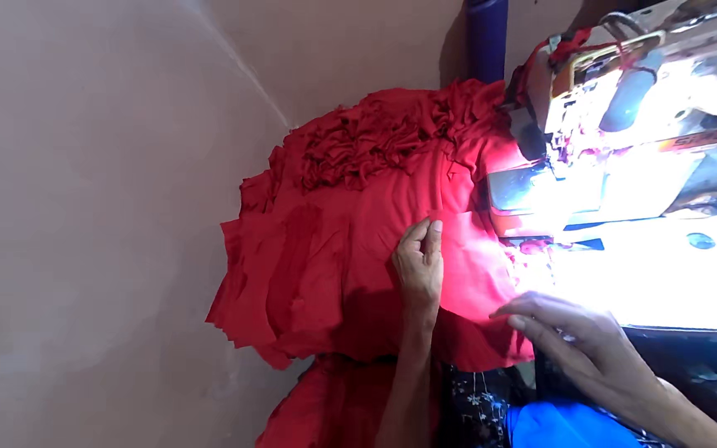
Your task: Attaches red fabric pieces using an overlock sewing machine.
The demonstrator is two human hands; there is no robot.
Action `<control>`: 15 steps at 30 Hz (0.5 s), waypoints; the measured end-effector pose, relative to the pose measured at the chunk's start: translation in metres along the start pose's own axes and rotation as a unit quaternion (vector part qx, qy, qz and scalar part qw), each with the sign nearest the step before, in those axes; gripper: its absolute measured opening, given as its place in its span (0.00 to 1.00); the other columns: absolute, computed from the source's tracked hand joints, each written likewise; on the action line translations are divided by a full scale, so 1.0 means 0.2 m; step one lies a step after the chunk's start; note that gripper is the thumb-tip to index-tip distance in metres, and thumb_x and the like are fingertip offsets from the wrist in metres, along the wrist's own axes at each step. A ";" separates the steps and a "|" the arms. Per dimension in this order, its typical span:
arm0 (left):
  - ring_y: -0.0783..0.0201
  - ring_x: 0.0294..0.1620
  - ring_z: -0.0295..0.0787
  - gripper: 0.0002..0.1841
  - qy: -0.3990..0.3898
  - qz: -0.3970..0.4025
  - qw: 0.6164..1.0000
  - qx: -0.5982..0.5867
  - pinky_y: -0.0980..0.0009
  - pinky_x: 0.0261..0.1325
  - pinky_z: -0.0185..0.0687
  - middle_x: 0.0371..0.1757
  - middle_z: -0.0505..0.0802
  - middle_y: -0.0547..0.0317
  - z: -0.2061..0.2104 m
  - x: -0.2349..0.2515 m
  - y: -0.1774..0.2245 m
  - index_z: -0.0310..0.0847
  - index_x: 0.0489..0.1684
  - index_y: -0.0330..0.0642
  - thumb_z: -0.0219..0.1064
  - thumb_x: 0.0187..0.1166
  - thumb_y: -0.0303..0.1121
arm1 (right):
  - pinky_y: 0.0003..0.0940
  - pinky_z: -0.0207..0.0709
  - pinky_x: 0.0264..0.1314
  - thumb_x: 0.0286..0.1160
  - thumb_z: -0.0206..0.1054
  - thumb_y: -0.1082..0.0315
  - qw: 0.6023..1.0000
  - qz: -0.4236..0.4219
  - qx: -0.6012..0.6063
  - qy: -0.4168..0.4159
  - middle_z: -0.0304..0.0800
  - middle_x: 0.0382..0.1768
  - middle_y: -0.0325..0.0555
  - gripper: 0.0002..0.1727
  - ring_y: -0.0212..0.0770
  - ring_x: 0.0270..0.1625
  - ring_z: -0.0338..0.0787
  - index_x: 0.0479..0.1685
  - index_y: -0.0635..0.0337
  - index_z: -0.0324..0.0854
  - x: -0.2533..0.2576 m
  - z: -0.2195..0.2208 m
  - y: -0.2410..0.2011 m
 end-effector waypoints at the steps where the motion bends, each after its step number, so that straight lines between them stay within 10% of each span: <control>1: 0.80 0.27 0.79 0.12 -0.014 0.013 0.998 -0.055 0.81 0.32 0.75 0.36 0.92 0.62 0.01 -0.01 0.07 0.91 0.47 0.36 0.65 0.86 0.35 | 0.13 0.79 0.53 0.89 0.57 0.61 1.000 0.007 0.010 0.025 0.93 0.38 0.38 0.18 0.17 0.45 0.87 0.44 0.62 0.91 0.05 -0.02 0.00; 6: 0.78 0.40 0.91 0.10 -0.131 -0.012 0.943 -0.305 0.79 0.47 0.87 0.40 0.96 0.66 0.03 -0.09 0.27 0.89 0.50 0.34 0.61 0.81 0.20 | 0.09 0.74 0.32 0.75 0.68 0.72 0.987 0.065 0.053 0.140 0.82 0.23 0.27 0.05 0.13 0.25 0.77 0.39 0.64 0.87 0.24 -0.13 -0.05; 15: 0.84 0.35 0.88 0.09 -0.143 -0.029 0.945 -0.293 0.84 0.43 0.84 0.33 0.94 0.69 -0.02 -0.19 0.31 0.90 0.46 0.31 0.62 0.80 0.18 | 0.10 0.74 0.24 0.71 0.72 0.67 0.983 0.091 0.044 0.156 0.83 0.21 0.23 0.03 0.14 0.21 0.79 0.38 0.52 0.83 0.24 -0.10 0.03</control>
Point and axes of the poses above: each hand's wrist, its own x-axis towards the middle knuckle, its own z-axis out of the palm, y = z × x, the point moved 6 cm from there along x, towards the middle knuckle
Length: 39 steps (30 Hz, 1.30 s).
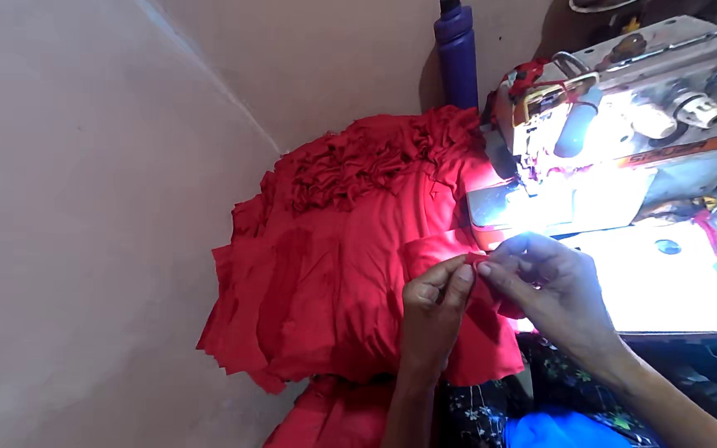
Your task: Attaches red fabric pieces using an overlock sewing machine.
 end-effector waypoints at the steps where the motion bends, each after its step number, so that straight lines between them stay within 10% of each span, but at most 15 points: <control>1: 0.83 0.37 0.90 0.09 -0.006 0.013 1.000 -0.001 0.83 0.46 0.86 0.35 0.95 0.68 0.00 -0.01 0.01 0.90 0.47 0.30 0.64 0.79 0.19 | 0.10 0.74 0.23 0.71 0.72 0.66 1.000 0.001 0.001 0.002 0.83 0.20 0.23 0.04 0.15 0.21 0.79 0.39 0.51 0.82 0.00 0.00 0.01; 8: 0.83 0.38 0.89 0.07 -0.074 0.110 0.982 0.132 0.84 0.47 0.86 0.36 0.95 0.64 -0.03 -0.03 0.12 0.90 0.42 0.28 0.65 0.80 0.22 | 0.08 0.70 0.23 0.76 0.69 0.64 0.991 0.045 0.056 -0.111 0.80 0.18 0.20 0.12 0.13 0.19 0.76 0.55 0.53 0.81 -0.04 0.01 -0.02; 15: 0.81 0.45 0.90 0.10 -0.126 0.198 0.955 0.183 0.83 0.52 0.86 0.40 0.95 0.66 -0.08 0.02 0.30 0.92 0.40 0.35 0.66 0.83 0.31 | 0.04 0.65 0.27 0.75 0.65 0.68 0.973 0.052 0.087 -0.209 0.77 0.22 0.17 0.05 0.06 0.25 0.72 0.38 0.56 0.86 -0.11 -0.01 -0.05; 23: 0.79 0.41 0.86 0.05 -0.143 0.242 0.949 0.144 0.84 0.46 0.83 0.37 0.92 0.65 0.08 0.36 0.22 0.93 0.40 0.34 0.74 0.72 0.24 | 0.07 0.80 0.36 0.73 0.70 0.60 0.995 0.051 -0.003 -0.084 0.89 0.33 0.28 0.11 0.11 0.34 0.85 0.39 0.58 0.89 -0.09 -0.16 0.10; 28: 0.71 0.31 0.85 0.11 -0.125 0.122 0.967 0.185 0.78 0.33 0.82 0.37 0.91 0.55 0.26 0.57 -0.18 0.84 0.47 0.36 0.75 0.69 0.20 | 0.13 0.84 0.39 0.77 0.67 0.68 0.986 0.163 0.008 0.035 0.91 0.31 0.28 0.07 0.16 0.33 0.89 0.44 0.62 0.87 -0.05 -0.25 0.37; 33: 0.55 0.43 0.85 0.08 -0.082 0.129 0.913 0.377 0.53 0.48 0.78 0.41 0.89 0.52 0.40 0.57 -0.28 0.88 0.44 0.42 0.75 0.74 0.34 | 0.16 0.86 0.41 0.78 0.67 0.68 0.980 0.194 0.004 0.047 0.91 0.32 0.30 0.10 0.18 0.33 0.90 0.48 0.66 0.85 -0.08 -0.27 0.48; 39: 0.50 0.45 0.91 0.06 0.022 0.257 0.827 0.499 0.54 0.53 0.80 0.37 0.95 0.50 0.50 0.28 -0.25 0.95 0.32 0.40 0.73 0.69 0.32 | 0.11 0.83 0.37 0.71 0.71 0.66 0.987 0.135 -0.007 0.091 0.90 0.30 0.27 0.17 0.13 0.32 0.87 0.53 0.69 0.84 -0.22 -0.29 0.40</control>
Point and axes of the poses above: each hand's wrist, its own x-axis towards the middle knuckle, its own z-axis out of the palm, y = z × x, the point moved 6 cm from there along x, towards the middle knuckle
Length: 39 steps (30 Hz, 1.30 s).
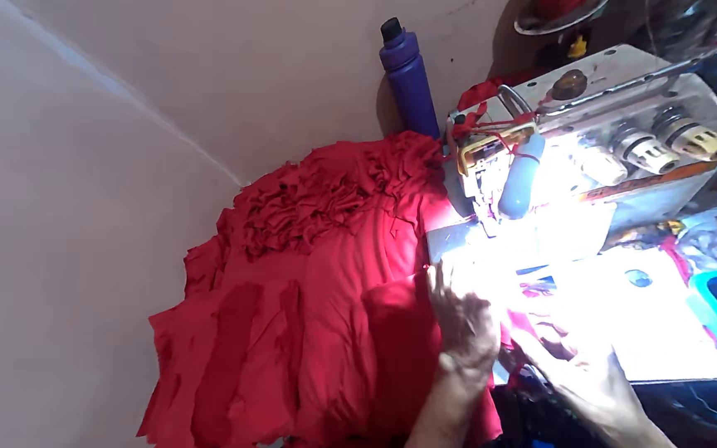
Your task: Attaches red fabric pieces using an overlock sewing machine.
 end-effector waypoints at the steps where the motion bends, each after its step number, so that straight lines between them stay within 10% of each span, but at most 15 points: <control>1: 0.52 0.47 0.92 0.06 0.005 -0.003 1.000 0.001 0.56 0.56 0.80 0.39 0.97 0.53 -0.01 -0.03 0.02 0.97 0.36 0.44 0.74 0.70 0.32 | 0.11 0.84 0.40 0.72 0.71 0.67 1.000 -0.005 0.006 0.006 0.92 0.34 0.28 0.17 0.13 0.35 0.88 0.55 0.69 0.83 -0.03 -0.01 0.00; 9: 0.51 0.66 0.89 0.15 -0.046 -0.084 0.993 -0.064 0.55 0.73 0.76 0.59 0.95 0.50 0.05 -0.01 0.00 0.93 0.56 0.40 0.71 0.73 0.30 | 0.14 0.87 0.40 0.74 0.70 0.67 0.997 -0.052 -0.019 0.047 0.93 0.41 0.39 0.10 0.18 0.36 0.91 0.40 0.68 0.89 0.08 -0.04 -0.04; 23: 0.48 0.60 0.89 0.21 -0.180 -0.144 0.969 -0.091 0.44 0.66 0.77 0.57 0.94 0.45 0.09 0.21 -0.25 0.81 0.73 0.40 0.64 0.84 0.38 | 0.16 0.83 0.44 0.78 0.63 0.64 0.995 -0.030 -0.092 -0.027 0.94 0.39 0.36 0.18 0.17 0.38 0.88 0.61 0.63 0.86 0.28 0.16 0.00; 30: 0.47 0.57 0.89 0.16 -0.191 -0.115 0.968 -0.117 0.46 0.57 0.80 0.61 0.91 0.45 0.07 0.26 -0.32 0.82 0.66 0.40 0.67 0.83 0.30 | 0.18 0.86 0.39 0.80 0.62 0.61 0.995 0.021 -0.076 -0.065 0.91 0.34 0.34 0.23 0.19 0.34 0.90 0.71 0.62 0.80 0.25 0.13 0.03; 39: 0.43 0.62 0.85 0.14 -0.186 -0.135 0.965 -0.123 0.42 0.58 0.79 0.63 0.88 0.43 0.16 0.37 -0.41 0.84 0.60 0.41 0.64 0.87 0.38 | 0.12 0.86 0.40 0.78 0.64 0.69 0.996 -0.056 -0.051 -0.054 0.94 0.34 0.34 0.11 0.16 0.34 0.90 0.47 0.65 0.90 0.19 0.03 -0.06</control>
Point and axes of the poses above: each hand's wrist, its own x-axis towards the middle knuckle, its own z-axis out of the palm, y = z × x, the point moved 6 cm from there along x, towards the middle knuckle
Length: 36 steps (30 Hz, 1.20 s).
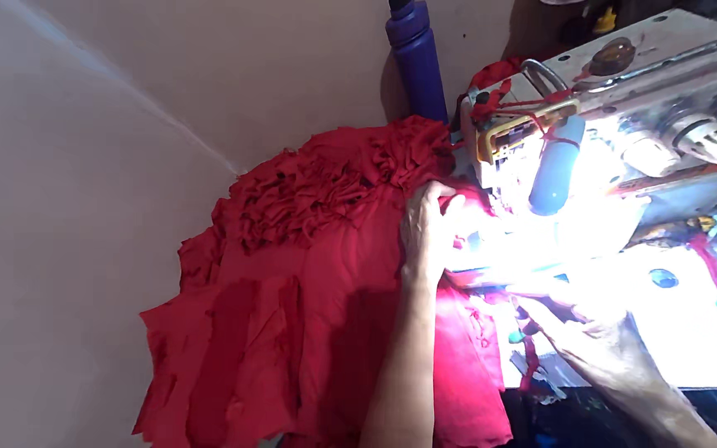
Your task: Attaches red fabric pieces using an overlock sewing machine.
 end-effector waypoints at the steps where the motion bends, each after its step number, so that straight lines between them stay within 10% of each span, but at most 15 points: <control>1: 0.42 0.61 0.86 0.13 0.014 0.006 1.000 0.005 0.43 0.58 0.79 0.61 0.88 0.40 -0.01 0.00 0.00 0.85 0.58 0.37 0.63 0.87 0.36 | 0.12 0.85 0.40 0.78 0.64 0.68 1.000 -0.005 -0.010 -0.002 0.94 0.33 0.34 0.11 0.16 0.33 0.90 0.46 0.64 0.91 0.00 -0.01 0.00; 6: 0.50 0.44 0.90 0.09 0.157 -0.011 0.987 0.034 0.53 0.48 0.84 0.45 0.92 0.44 -0.16 -0.30 0.01 0.89 0.46 0.34 0.68 0.81 0.32 | 0.12 0.78 0.43 0.81 0.63 0.64 0.995 -0.073 -0.071 -0.021 0.93 0.39 0.38 0.14 0.17 0.37 0.86 0.50 0.60 0.92 0.00 -0.01 -0.03; 11: 0.73 0.46 0.91 0.04 0.225 0.074 0.966 -0.105 0.82 0.54 0.85 0.38 0.93 0.52 -0.15 -0.78 0.20 0.90 0.31 0.32 0.71 0.67 0.24 | 0.22 0.74 0.75 0.89 0.54 0.65 0.971 -0.177 -0.043 -0.154 0.85 0.70 0.43 0.21 0.28 0.72 0.81 0.75 0.56 0.80 0.04 0.12 -0.11; 13: 0.74 0.47 0.90 0.04 0.211 0.058 0.962 -0.164 0.84 0.56 0.83 0.38 0.93 0.51 -0.05 -0.83 0.20 0.91 0.31 0.30 0.73 0.65 0.22 | 0.31 0.78 0.68 0.87 0.54 0.66 0.961 -0.180 -0.147 -0.151 0.91 0.62 0.43 0.20 0.35 0.64 0.87 0.69 0.54 0.86 0.01 0.09 -0.10; 15: 0.73 0.44 0.91 0.03 0.185 0.020 0.960 -0.210 0.82 0.55 0.85 0.37 0.94 0.50 0.07 -0.82 0.16 0.91 0.32 0.29 0.73 0.66 0.21 | 0.53 0.83 0.41 0.80 0.59 0.68 0.934 -0.173 -0.308 -0.052 0.94 0.42 0.53 0.15 0.56 0.43 0.94 0.48 0.59 0.92 -0.04 0.00 -0.09; 18: 0.68 0.47 0.92 0.04 0.166 0.004 0.954 -0.250 0.78 0.58 0.85 0.39 0.94 0.47 0.21 -0.82 0.21 0.91 0.34 0.29 0.74 0.66 0.20 | 0.63 0.77 0.36 0.80 0.57 0.65 0.902 -0.120 -0.413 0.029 0.91 0.36 0.62 0.17 0.70 0.40 0.90 0.42 0.65 0.91 -0.10 -0.06 -0.07; 24: 0.74 0.44 0.91 0.12 0.080 -0.089 0.915 -0.385 0.79 0.53 0.87 0.43 0.93 0.50 0.25 -0.86 0.16 0.82 0.49 0.23 0.71 0.72 0.22 | 0.45 0.81 0.39 0.81 0.58 0.63 0.943 -0.106 -0.315 0.035 0.95 0.36 0.52 0.17 0.50 0.39 0.93 0.44 0.60 0.94 -0.20 -0.13 -0.07; 28: 0.83 0.42 0.80 0.13 -0.029 -0.171 0.860 -0.480 0.86 0.49 0.76 0.42 0.84 0.60 0.23 -0.82 0.19 0.75 0.60 0.24 0.52 0.89 0.25 | 0.27 0.81 0.51 0.76 0.59 0.66 0.967 -0.117 -0.228 0.009 0.96 0.42 0.47 0.16 0.34 0.45 0.92 0.46 0.59 0.93 -0.22 -0.13 -0.10; 36: 0.79 0.41 0.90 0.05 0.040 -0.093 0.866 -0.490 0.80 0.52 0.86 0.36 0.94 0.61 0.14 -0.77 0.15 0.88 0.38 0.27 0.65 0.76 0.16 | 0.12 0.81 0.54 0.71 0.72 0.54 0.996 -0.052 -0.056 -0.048 0.94 0.48 0.36 0.19 0.18 0.50 0.88 0.53 0.58 0.91 -0.22 -0.14 -0.05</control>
Point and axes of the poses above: each hand's wrist, its own x-axis towards the middle knuckle, its own z-axis out of the palm, y = z × x, the point moved 6 cm from there along x, towards the middle knuckle
